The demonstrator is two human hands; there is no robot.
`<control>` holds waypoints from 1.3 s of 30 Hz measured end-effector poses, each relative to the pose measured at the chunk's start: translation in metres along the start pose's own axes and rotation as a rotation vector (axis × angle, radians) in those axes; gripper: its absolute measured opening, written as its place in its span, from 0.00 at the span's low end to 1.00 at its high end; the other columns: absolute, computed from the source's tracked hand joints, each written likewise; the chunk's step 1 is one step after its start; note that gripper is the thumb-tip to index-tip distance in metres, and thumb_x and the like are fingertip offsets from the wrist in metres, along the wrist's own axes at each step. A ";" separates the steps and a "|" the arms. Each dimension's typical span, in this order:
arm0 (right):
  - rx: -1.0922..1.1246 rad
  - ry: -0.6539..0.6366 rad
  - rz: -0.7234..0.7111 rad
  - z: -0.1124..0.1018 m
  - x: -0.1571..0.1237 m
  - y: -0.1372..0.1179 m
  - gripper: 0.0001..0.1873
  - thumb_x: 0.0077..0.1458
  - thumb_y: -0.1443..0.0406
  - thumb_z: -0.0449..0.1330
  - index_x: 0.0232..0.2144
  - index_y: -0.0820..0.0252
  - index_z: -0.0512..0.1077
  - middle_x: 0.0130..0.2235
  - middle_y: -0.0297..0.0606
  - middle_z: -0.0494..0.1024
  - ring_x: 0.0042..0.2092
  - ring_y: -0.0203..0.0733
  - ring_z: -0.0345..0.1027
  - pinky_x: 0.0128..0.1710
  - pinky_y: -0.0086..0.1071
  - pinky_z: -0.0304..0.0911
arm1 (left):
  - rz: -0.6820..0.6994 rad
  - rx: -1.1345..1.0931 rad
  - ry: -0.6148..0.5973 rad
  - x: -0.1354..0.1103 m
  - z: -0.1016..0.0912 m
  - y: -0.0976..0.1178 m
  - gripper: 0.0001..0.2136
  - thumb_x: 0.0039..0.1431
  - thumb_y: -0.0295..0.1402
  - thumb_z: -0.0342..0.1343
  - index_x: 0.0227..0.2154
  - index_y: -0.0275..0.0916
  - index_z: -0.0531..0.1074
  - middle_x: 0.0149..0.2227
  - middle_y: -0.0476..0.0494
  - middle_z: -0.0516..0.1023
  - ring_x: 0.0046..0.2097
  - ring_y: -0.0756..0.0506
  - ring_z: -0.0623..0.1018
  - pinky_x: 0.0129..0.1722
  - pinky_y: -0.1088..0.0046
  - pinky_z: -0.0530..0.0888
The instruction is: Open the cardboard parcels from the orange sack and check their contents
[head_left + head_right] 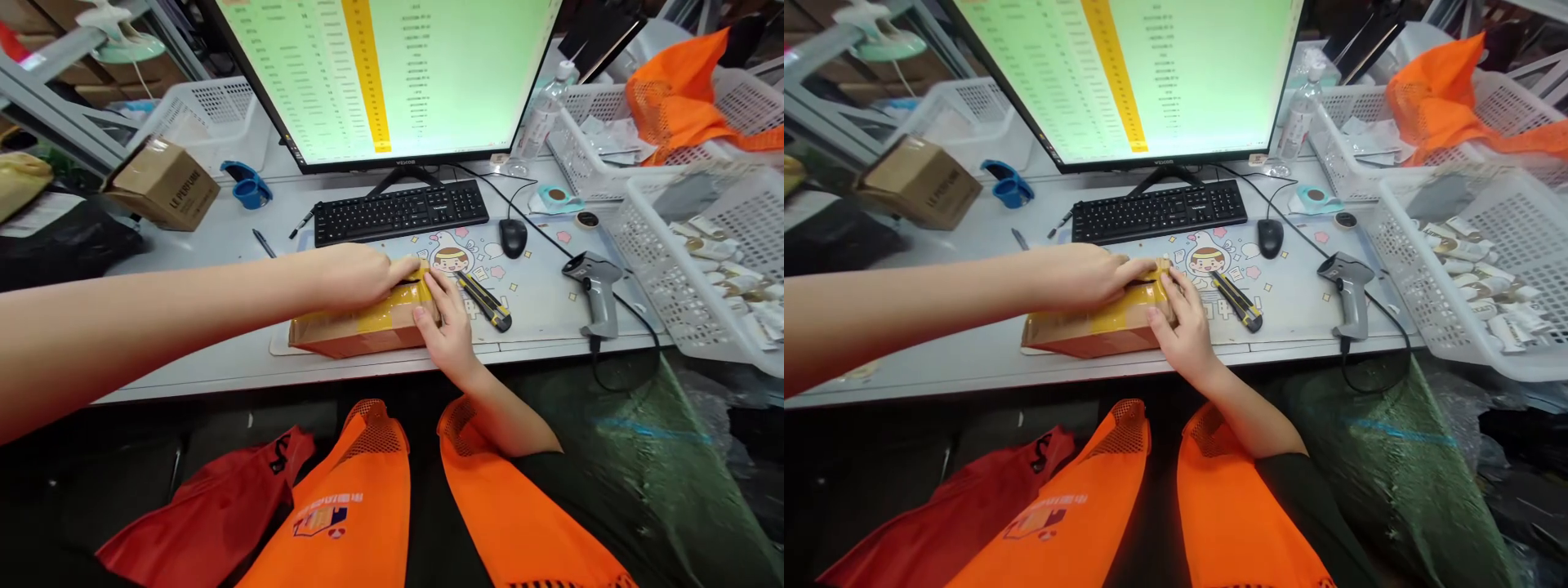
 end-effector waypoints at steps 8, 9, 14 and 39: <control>0.013 0.019 -0.349 -0.026 0.005 -0.033 0.33 0.69 0.62 0.60 0.73 0.53 0.62 0.55 0.49 0.76 0.60 0.55 0.72 0.65 0.59 0.70 | -0.244 -0.235 -0.002 0.004 -0.038 -0.040 0.25 0.65 0.32 0.46 0.63 0.44 0.72 0.51 0.42 0.84 0.45 0.41 0.82 0.46 0.67 0.78; -0.012 -0.003 -0.420 -0.031 0.004 -0.037 0.36 0.68 0.65 0.60 0.75 0.53 0.58 0.52 0.47 0.77 0.56 0.54 0.73 0.65 0.59 0.70 | -0.255 -0.226 0.018 0.007 -0.035 -0.048 0.24 0.65 0.32 0.46 0.61 0.43 0.74 0.51 0.42 0.84 0.45 0.40 0.83 0.47 0.66 0.78; -0.107 -0.151 -0.771 -0.053 -0.017 -0.049 0.26 0.63 0.73 0.60 0.61 0.51 0.75 0.34 0.35 0.72 0.45 0.46 0.74 0.65 0.55 0.71 | -0.319 -0.135 0.143 0.019 0.008 -0.076 0.22 0.66 0.33 0.45 0.57 0.35 0.77 0.47 0.34 0.84 0.49 0.34 0.83 0.54 0.54 0.79; -0.392 -0.392 -0.406 -0.097 0.081 -0.041 0.11 0.69 0.58 0.61 0.33 0.54 0.71 0.54 0.45 0.84 0.66 0.62 0.71 0.64 0.59 0.66 | -0.481 -1.436 1.837 -0.164 0.138 0.026 0.35 0.54 0.37 0.65 0.65 0.56 0.63 0.63 0.43 0.75 0.67 0.35 0.75 0.70 0.45 0.72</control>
Point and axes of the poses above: each hand's wrist, its own x-axis towards the middle knuckle, its own z-axis out of the palm, y = z × x, the point moved 5 cm from there along x, towards the middle knuckle
